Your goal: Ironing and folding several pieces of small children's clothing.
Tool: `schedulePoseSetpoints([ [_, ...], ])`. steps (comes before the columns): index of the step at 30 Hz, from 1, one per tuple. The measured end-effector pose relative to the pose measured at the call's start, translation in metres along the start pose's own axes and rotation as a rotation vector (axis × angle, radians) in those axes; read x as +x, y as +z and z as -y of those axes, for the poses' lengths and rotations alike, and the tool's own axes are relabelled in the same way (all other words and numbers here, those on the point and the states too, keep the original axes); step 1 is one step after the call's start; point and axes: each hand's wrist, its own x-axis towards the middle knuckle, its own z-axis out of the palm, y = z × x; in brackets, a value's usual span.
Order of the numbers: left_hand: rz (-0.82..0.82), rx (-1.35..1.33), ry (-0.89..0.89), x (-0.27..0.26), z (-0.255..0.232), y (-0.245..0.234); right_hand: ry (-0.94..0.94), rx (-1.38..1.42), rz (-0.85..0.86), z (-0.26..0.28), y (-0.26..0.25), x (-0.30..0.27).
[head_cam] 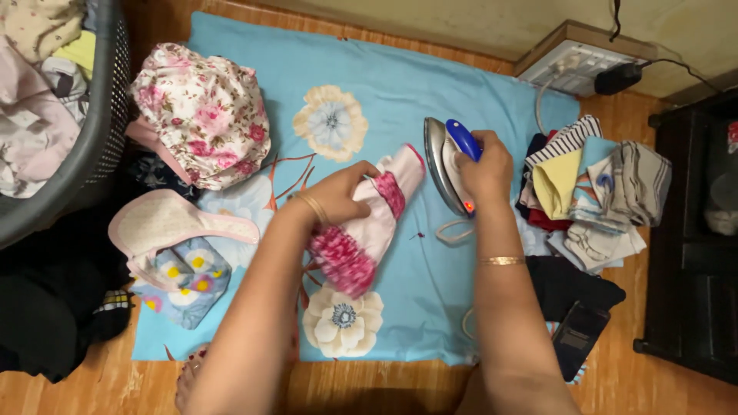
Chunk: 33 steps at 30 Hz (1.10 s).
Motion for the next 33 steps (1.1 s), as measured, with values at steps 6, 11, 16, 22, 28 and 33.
schedulePoseSetpoints([
  [6,0.035,0.618,-0.44,-0.014,-0.062,-0.061,0.052,0.021,0.071,-0.008,0.002,0.005],
  [11,-0.351,0.741,-0.257,-0.001,0.01,-0.014,0.087,-0.084,0.146,-0.017,0.008,0.011],
  [16,-0.632,0.702,-0.077,-0.008,0.034,0.049,0.098,-0.056,0.119,0.026,-0.04,-0.026],
  [22,-0.791,0.799,-0.108,-0.039,0.066,0.072,0.157,-0.148,0.19,0.083,-0.037,-0.088],
  [28,-0.808,0.759,-0.171,-0.04,0.068,0.069,0.016,-0.17,0.176,0.117,0.04,-0.097],
  [33,-0.779,0.791,-0.19,-0.04,0.068,0.071,0.033,-0.271,0.197,0.125,0.058,-0.031],
])
